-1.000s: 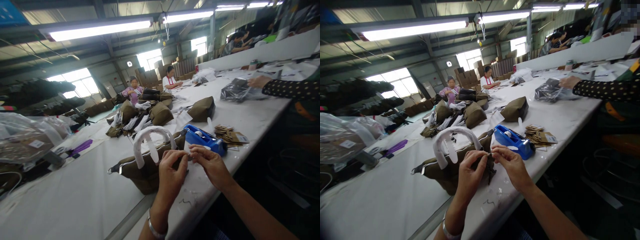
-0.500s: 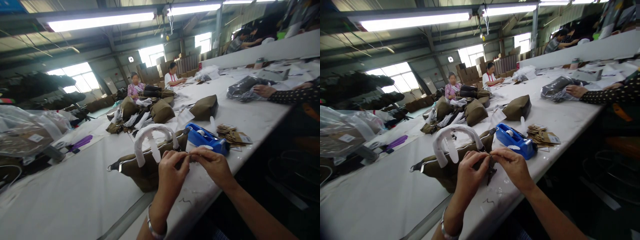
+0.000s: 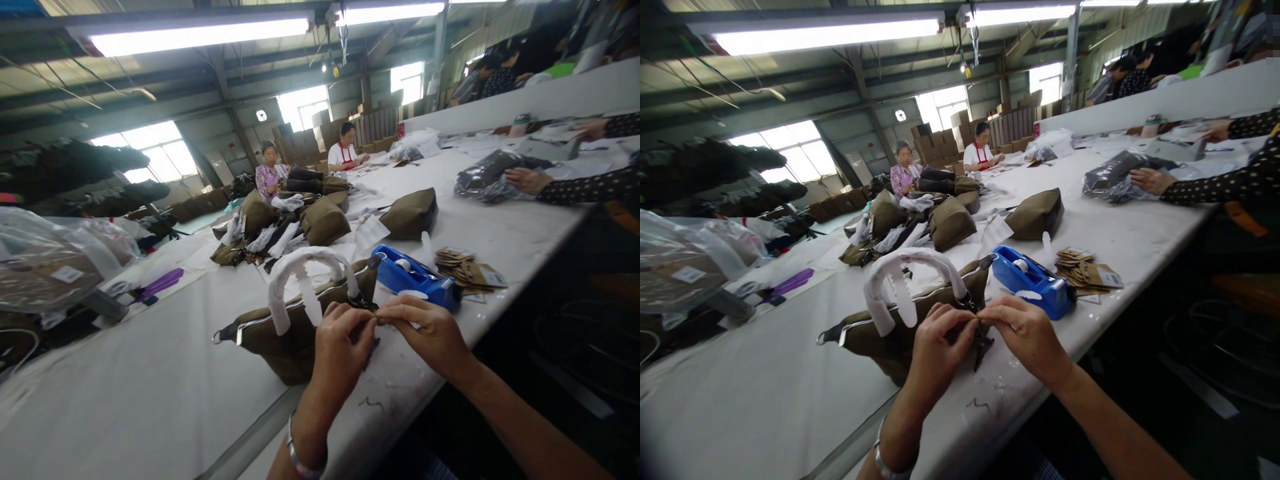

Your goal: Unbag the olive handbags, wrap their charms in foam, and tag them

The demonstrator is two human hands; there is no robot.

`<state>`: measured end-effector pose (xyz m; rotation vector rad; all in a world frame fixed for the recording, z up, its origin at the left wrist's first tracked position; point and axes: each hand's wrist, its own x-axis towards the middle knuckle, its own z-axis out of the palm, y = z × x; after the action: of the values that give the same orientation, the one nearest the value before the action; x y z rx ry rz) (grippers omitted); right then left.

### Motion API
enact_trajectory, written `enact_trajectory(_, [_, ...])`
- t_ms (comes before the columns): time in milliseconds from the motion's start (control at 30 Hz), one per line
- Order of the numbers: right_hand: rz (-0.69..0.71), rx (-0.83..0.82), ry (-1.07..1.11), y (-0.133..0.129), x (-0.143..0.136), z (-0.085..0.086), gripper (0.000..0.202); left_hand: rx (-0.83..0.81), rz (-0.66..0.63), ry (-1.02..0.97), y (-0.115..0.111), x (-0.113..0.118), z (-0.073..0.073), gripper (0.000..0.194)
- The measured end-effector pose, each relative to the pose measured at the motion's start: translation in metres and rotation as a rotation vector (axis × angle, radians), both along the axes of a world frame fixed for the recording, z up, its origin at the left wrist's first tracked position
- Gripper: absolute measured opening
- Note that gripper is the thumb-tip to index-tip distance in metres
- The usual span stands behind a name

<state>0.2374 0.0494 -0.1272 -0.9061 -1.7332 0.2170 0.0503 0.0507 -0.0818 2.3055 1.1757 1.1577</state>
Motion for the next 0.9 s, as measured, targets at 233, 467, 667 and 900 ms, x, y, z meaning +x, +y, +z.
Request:
enact_trajectory(233, [-0.082,0.087,-0.120,-0.004,-0.002,-0.004,0.023,0.066,0.003,0.087,0.003,-0.001,-0.005,0.013])
enact_trajectory(467, [-0.086,0.035,-0.035,-0.001,-0.010,-0.008,0.019,-0.001,0.008,0.065,0.004,-0.001,-0.010,0.013])
enact_trajectory(667, [0.009,-0.121,0.010,0.002,0.000,-0.004,0.016,-0.006,0.035,-0.027,0.002,-0.001,-0.011,0.010])
enact_trajectory(900, [-0.385,-0.518,0.212,0.114,0.064,0.026,0.028,0.029,0.236,-0.188,-0.010,-0.013,-0.029,0.020])
